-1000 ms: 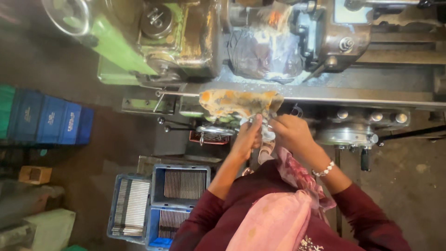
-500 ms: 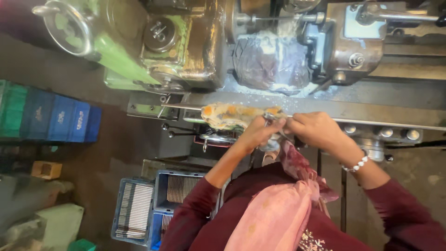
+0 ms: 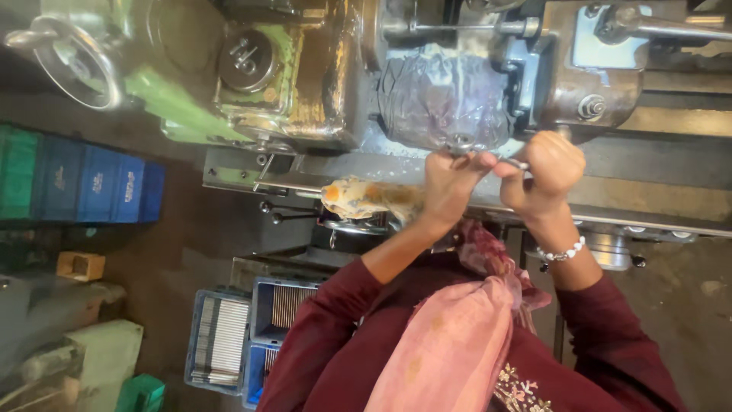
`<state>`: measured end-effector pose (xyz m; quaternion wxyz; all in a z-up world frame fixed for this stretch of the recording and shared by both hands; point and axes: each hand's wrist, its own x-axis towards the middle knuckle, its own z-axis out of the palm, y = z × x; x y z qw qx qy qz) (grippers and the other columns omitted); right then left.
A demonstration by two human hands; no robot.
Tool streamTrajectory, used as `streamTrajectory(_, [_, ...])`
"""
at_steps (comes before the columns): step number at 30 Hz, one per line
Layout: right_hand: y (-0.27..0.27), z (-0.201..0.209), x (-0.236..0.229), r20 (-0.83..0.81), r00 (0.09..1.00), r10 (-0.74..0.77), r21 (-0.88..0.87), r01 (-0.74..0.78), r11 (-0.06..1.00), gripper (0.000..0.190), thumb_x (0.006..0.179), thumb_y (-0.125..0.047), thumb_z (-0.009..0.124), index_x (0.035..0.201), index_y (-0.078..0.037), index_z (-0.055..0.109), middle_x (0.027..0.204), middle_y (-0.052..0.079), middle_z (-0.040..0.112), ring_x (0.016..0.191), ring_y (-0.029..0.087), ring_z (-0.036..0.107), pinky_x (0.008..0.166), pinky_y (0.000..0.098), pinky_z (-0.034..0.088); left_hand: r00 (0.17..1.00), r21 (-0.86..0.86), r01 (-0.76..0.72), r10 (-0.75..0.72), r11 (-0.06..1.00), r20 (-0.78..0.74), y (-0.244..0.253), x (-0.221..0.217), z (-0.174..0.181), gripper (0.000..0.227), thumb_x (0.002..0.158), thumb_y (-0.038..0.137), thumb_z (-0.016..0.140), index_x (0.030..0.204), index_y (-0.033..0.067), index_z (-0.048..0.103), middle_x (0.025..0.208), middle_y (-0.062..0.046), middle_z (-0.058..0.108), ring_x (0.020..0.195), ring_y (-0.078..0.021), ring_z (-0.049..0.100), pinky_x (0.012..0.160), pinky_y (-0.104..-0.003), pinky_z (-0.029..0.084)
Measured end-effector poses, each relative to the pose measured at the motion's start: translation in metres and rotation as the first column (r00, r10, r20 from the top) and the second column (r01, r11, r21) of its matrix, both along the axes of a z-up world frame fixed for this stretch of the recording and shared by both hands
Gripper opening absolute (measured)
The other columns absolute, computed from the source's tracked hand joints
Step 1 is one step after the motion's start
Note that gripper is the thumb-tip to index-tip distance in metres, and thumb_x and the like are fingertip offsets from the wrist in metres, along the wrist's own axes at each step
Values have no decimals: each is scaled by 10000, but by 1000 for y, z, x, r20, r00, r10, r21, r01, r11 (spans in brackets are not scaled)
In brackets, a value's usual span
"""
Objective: The person repeatedly picks up small metal parts from a blue tray, presses them against a rotating grinding wheel on a bench grinder, and returns them to the tray. The task is performed one at a time in a repetitive cycle.
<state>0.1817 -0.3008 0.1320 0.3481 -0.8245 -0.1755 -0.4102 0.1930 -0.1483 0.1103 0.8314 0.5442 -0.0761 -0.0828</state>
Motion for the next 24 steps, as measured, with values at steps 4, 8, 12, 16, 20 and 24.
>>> streamTrajectory(4, [14, -15, 0, -107, 989, -102, 238, 125, 963, 541, 1096, -411, 653, 775, -20, 461, 692, 110, 420, 569, 258, 450, 558, 378, 319, 999, -116, 31, -27, 993, 34, -11, 18, 6, 271, 908, 255, 822, 937, 23, 683, 849, 31, 663, 804, -45, 592, 708, -230, 486])
streamTrajectory(8, [22, -32, 4, -154, 983, -96, 440, 156, 884, 547, 1132, -439, 598, 810, -16, 470, 713, 69, 456, 604, 149, 444, 573, 333, 327, 995, -15, 30, -28, 999, 98, -18, 31, 6, 252, 924, 215, 826, 965, 3, 698, 840, 31, 649, 796, -42, 538, 694, -228, 435])
streamTrajectory(12, [19, -50, 16, -194, 979, -64, 608, 171, 776, 554, 1128, -412, 613, 801, -24, 390, 724, 49, 395, 665, 111, 359, 576, 325, 282, 992, 10, 15, -17, 1000, 127, -30, 40, 2, 284, 922, 259, 819, 948, 5, 695, 833, 25, 685, 797, -36, 570, 700, -224, 459])
streamTrajectory(16, [-7, -68, 28, -347, 937, -33, 486, 210, 848, 496, 1148, -358, 535, 806, -29, 392, 698, 44, 391, 678, 111, 380, 596, 349, 302, 997, 320, 37, -55, 947, 46, -35, 72, -17, 512, 986, 351, 821, 666, 16, 601, 632, 37, 519, 607, -28, 435, 551, -239, 321])
streamTrajectory(20, [-105, -81, 39, -348, 903, -251, 137, 314, 939, 387, 1215, -167, 503, 886, 35, 471, 747, 198, 461, 661, 298, 469, 634, 425, 343, 835, 127, 341, -238, 931, -496, -31, 161, -90, 434, 892, 445, 792, 773, 144, 504, 619, 68, 461, 465, -60, 392, 406, -231, 308])
streamTrajectory(24, [-252, -92, 81, -299, 831, -470, -404, 336, 851, 312, 1098, -203, 634, 996, 76, 536, 959, 247, 606, 866, 395, 606, 776, 457, 479, 855, -73, 70, -98, 995, -509, -25, 259, -193, 240, 842, 291, 783, 965, 146, 637, 850, -9, 638, 729, -135, 603, 609, -266, 453])
